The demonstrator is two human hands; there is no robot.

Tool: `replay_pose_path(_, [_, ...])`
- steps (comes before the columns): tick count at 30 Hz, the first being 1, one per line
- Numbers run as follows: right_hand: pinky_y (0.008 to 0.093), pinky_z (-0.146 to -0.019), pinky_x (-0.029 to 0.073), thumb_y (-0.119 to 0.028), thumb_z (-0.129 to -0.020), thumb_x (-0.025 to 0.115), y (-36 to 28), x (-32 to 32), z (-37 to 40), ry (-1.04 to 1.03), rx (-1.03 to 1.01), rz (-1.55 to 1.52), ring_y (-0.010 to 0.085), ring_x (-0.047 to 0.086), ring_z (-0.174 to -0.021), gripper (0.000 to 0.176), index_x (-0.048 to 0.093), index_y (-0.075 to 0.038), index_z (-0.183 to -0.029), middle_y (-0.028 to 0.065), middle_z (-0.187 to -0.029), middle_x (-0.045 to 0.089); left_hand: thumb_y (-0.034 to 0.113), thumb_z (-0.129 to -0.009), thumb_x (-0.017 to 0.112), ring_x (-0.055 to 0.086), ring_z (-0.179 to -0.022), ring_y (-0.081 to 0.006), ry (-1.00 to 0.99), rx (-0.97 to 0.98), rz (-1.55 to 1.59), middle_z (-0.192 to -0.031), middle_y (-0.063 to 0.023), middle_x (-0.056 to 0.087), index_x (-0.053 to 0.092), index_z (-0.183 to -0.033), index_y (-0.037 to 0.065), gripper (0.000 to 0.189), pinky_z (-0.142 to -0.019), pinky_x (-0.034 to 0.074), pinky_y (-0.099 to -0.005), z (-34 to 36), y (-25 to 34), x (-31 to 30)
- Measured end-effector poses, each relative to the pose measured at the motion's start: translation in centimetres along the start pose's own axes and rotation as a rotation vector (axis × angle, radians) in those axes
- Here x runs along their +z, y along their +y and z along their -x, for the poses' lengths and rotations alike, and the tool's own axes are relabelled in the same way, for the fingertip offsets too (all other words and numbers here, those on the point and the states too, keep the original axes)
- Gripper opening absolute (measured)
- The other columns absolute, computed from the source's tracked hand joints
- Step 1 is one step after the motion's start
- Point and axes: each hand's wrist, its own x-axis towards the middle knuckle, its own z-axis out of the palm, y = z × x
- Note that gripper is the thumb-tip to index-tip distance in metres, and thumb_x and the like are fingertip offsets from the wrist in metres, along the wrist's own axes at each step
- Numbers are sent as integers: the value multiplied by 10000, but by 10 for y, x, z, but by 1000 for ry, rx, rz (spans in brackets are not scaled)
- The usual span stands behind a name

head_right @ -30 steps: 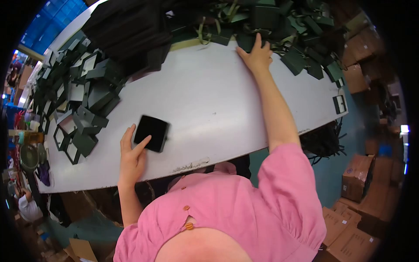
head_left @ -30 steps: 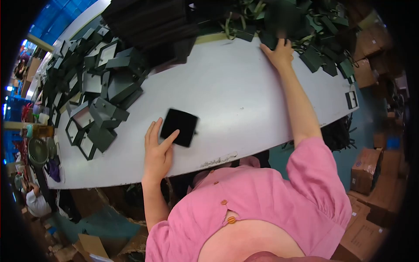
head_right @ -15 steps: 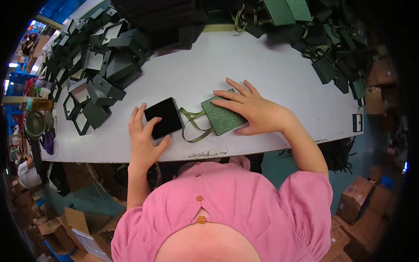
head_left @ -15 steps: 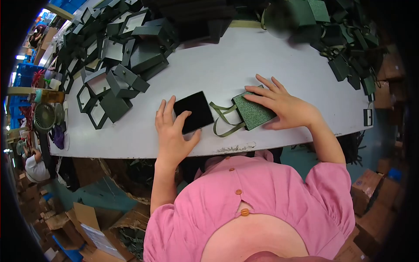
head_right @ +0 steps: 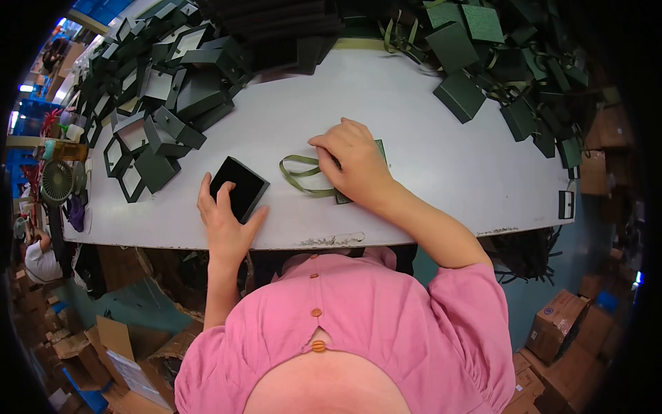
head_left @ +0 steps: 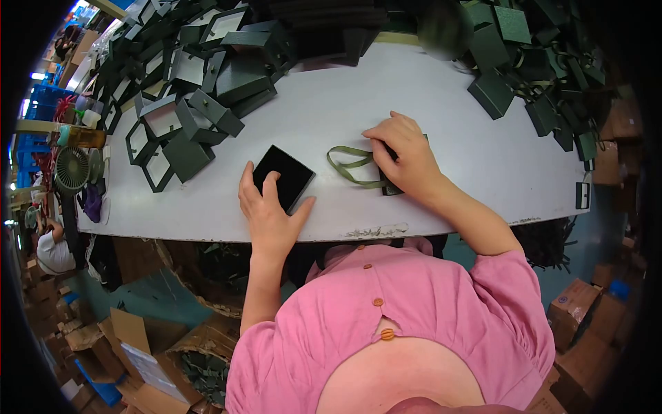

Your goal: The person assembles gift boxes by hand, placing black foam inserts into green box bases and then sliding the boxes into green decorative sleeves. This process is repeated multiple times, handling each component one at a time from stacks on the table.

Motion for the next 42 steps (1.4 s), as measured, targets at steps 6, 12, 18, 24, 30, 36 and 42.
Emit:
replay_pose_path(6, [607,-1163,341,6,-784,657,-28,-10,-9,-115,22,174,368,538,-1195,439,617,-41,-1219,146,-1107,611,256,-816,868,335,-1401,-476,59,-20,69,-1533,-279,319,568,-1314,19,628,-1160,320,-566,4,-3,12])
replay_pose_path(12, [534,-1065,421,43,-773,607,-10,9,-1,-5,154,11,360,547,-1116,398,656,-30,-1161,134,-1079,605,232,-810,873,334,-1404,-472,50,-1,100,-1535,-274,319,579,-1302,27,609,-1158,335,-551,5,-7,9])
replay_pose_path(18, [456,-1048,432,52,-777,594,-17,-18,7,240,232,-243,351,542,-1107,272,747,-64,-970,135,-1138,597,172,-728,917,386,-1398,-414,93,-30,253,-1524,-229,397,603,-1305,79,663,-1139,376,-498,3,-6,9])
replay_pose_path(24, [513,-1185,326,-77,-1042,506,2,-15,61,201,229,-51,422,424,-1440,228,661,-77,-1210,150,-1426,594,122,-651,938,421,-1362,-383,134,132,382,-1497,-174,451,532,-1420,108,869,-1128,387,-470,-19,37,22])
replay_pose_path(30, [468,-1160,367,-165,-1125,370,-2,-2,71,397,264,-484,347,482,-1381,255,575,-34,-1202,173,-1311,659,99,-651,932,397,-1341,-388,71,250,373,-1478,-166,455,501,-1466,115,922,-1102,399,-490,-38,58,43])
replay_pose_path(36, [385,-1088,439,-149,-1127,340,-3,0,72,393,342,-654,244,620,-1192,274,560,5,-1183,204,-1364,592,85,-622,924,430,-1327,-373,-81,282,397,-1448,-154,488,524,-1445,103,915,-1121,397,-469,-32,59,35])
replay_pose_path(42, [369,-1070,451,-159,-1118,385,-7,1,70,383,437,-848,224,634,-1159,253,571,-2,-1190,188,-1340,597,137,-634,920,331,-1449,-422,-417,345,678,-1556,-178,403,461,-1515,102,993,-1201,324,-513,-36,38,13])
